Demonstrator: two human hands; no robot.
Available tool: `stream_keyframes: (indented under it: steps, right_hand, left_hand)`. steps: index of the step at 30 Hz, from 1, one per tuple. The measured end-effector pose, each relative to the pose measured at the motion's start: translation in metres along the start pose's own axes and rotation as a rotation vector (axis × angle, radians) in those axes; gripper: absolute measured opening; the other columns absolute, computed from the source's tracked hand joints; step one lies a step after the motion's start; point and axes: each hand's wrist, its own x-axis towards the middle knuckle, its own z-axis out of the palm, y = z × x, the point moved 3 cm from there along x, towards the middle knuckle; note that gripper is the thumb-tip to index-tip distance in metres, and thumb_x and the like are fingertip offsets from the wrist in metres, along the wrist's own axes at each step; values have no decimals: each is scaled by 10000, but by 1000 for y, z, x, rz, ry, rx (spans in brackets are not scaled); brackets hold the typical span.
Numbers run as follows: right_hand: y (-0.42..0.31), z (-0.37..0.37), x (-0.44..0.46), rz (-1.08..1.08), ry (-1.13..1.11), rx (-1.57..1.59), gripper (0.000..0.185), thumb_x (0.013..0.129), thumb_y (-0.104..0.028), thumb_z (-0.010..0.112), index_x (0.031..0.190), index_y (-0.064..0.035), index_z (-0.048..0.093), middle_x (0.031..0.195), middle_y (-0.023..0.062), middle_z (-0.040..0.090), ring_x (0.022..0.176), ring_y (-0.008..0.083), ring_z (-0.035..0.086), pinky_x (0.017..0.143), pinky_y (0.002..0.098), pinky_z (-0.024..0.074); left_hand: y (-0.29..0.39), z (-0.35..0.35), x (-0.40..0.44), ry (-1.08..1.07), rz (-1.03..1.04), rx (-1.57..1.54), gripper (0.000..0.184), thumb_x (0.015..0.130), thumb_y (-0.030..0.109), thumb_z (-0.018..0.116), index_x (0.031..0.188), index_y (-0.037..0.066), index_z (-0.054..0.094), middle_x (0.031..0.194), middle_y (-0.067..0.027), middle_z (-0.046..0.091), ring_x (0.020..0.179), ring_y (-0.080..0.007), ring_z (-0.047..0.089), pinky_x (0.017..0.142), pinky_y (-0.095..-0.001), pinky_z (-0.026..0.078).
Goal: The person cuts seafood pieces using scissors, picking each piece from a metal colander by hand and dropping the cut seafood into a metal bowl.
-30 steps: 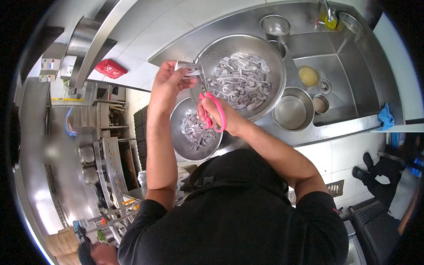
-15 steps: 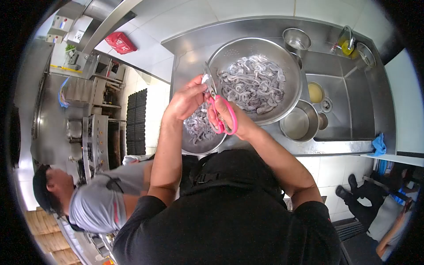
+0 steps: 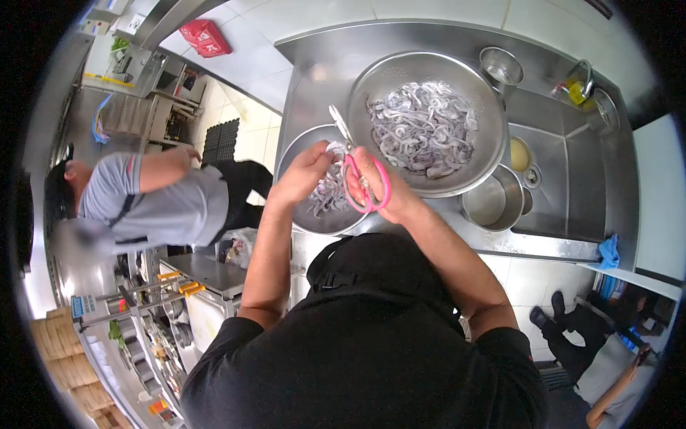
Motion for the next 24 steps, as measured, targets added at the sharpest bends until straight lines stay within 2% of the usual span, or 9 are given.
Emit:
stream_keyframes:
  steps: [1,2,3,6,7,10,13,19,24]
  right_hand:
    - [-6,1,2,15,25,-48,705,1062,-747,364,753,-123,479,645,-11,450,576,103,424,553,259,358]
    - [-5,-2,4,25,45,-70,697,1070,-733,367,753,-122,479,645,-10,449,576,103,424,552,262,359]
    - [-2,-6,5,35,67,-92,689,1078,-719,370,754,-121,480,645,-10,448,576,103,424,551,264,361]
    - [7,-16,3,116,67,-185,669,1096,-682,384,761,-115,499,651,-2,464,572,109,450,548,277,386]
    - [11,-17,1,169,65,-210,670,1095,-680,392,761,-112,511,652,1,475,571,111,461,546,280,395]
    - [27,-16,-7,300,40,-319,686,1086,-685,419,753,-100,547,652,11,506,572,116,494,538,288,418]
    - [43,-16,-9,346,-12,-376,701,1071,-696,454,736,-91,571,646,14,529,567,117,518,531,291,430]
    - [37,-6,-16,397,-54,-560,678,1059,-695,494,744,-100,576,643,-10,529,556,108,533,528,288,421]
    - [46,-5,-13,384,-96,-616,639,1053,-678,532,763,-109,562,647,-29,514,556,93,518,523,292,411]
  left_hand:
    - [-8,-2,-3,79,7,165,268,1031,180,611,1245,22,646,1027,-125,700,903,-259,672,805,-375,518]
    - [-18,-3,-7,153,11,331,307,1010,169,628,1273,12,642,1036,-169,712,899,-309,690,804,-401,528]
    - [-36,-4,-8,276,96,396,414,958,127,662,1357,21,623,1060,-267,715,933,-420,704,848,-468,544]
    - [-45,-18,-13,385,120,362,434,945,68,651,1375,19,615,1060,-271,727,940,-415,715,866,-470,555]
    - [-34,-21,-19,425,65,349,437,940,53,667,1372,22,611,1056,-252,735,915,-388,722,860,-437,568]
    - [-13,-32,-28,374,-62,170,433,945,57,676,1367,16,593,1044,-222,750,970,-358,740,881,-438,571]
    - [-26,-32,-24,422,-51,127,358,962,80,697,1303,3,622,991,-175,763,895,-278,747,828,-390,576]
    - [-27,-26,-27,484,-24,-51,220,1009,83,665,1207,-14,661,985,-131,794,870,-179,766,767,-324,585]
    - [-30,-16,-25,565,4,-228,198,1019,80,659,1191,-18,661,991,-123,801,861,-161,773,758,-299,589]
